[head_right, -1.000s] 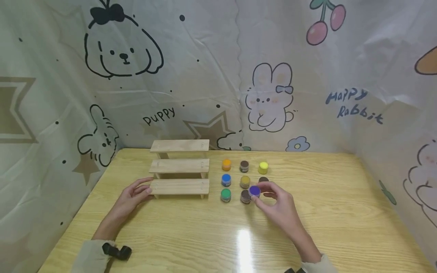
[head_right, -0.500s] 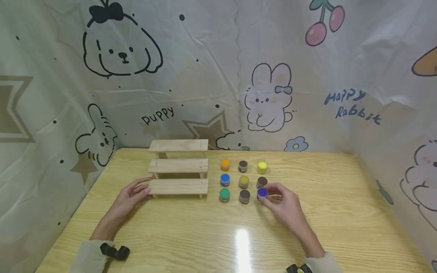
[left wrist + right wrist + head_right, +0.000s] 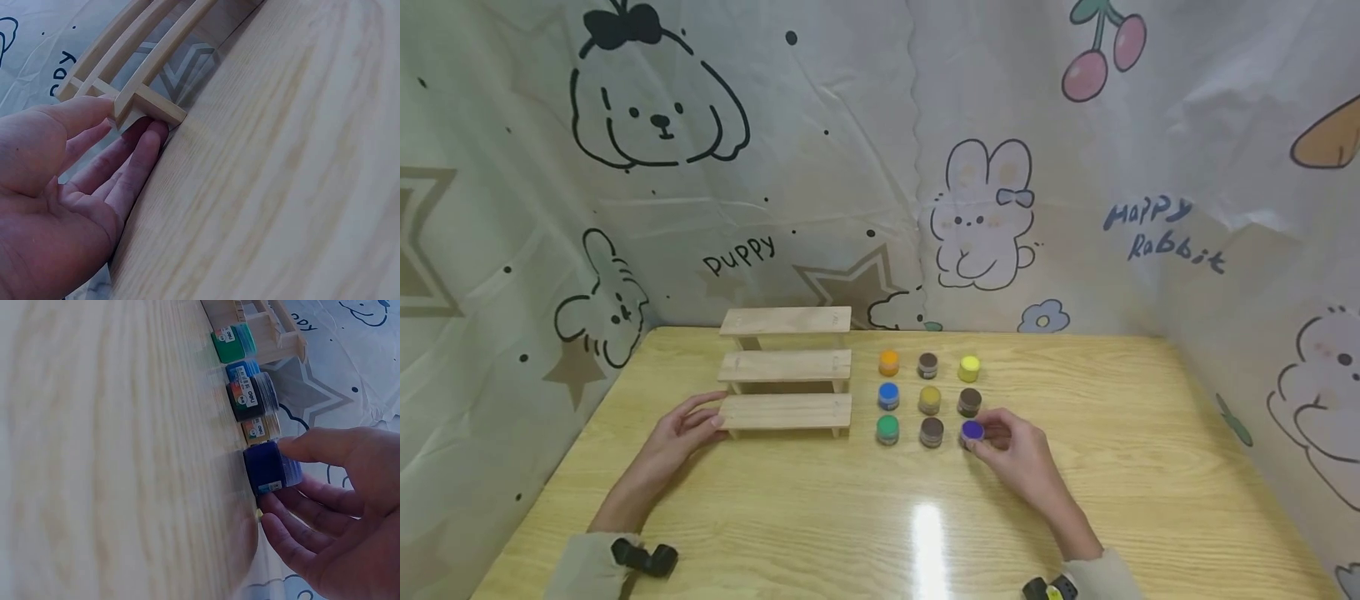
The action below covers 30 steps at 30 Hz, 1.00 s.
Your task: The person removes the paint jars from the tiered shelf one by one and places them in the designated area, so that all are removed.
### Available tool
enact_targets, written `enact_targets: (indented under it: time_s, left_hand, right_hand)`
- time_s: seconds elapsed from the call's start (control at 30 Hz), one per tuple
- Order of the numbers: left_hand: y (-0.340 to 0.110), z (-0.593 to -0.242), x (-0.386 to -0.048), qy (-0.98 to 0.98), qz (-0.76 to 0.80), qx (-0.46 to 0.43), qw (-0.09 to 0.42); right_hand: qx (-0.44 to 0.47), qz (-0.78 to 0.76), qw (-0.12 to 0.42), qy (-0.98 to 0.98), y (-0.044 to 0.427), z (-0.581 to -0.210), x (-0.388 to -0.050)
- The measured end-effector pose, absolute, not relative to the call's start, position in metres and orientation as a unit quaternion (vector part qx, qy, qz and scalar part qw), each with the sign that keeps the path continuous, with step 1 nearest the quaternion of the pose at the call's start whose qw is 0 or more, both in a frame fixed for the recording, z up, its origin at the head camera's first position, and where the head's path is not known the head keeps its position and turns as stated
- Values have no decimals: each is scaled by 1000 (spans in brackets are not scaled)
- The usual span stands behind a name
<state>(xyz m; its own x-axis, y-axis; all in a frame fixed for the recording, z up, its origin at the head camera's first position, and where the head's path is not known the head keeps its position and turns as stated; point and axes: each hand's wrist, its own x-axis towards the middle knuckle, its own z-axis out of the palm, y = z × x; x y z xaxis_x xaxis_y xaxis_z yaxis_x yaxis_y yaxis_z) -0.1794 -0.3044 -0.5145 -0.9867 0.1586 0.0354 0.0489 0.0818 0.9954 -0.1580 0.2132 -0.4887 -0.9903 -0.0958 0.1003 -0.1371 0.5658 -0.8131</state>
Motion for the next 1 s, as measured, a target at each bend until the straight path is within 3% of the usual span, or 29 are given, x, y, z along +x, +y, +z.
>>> enact_targets:
  time_s: [0.5,1.0]
  left_hand:
    - [-306,-515,-180,731,678,70,42]
    - [-309,-519,-182,737,671,72,39]
  right_hand:
    - [77,461,-10,-884,220,-482,-156]
    - [66,444,17,-893,236,-471,-159]
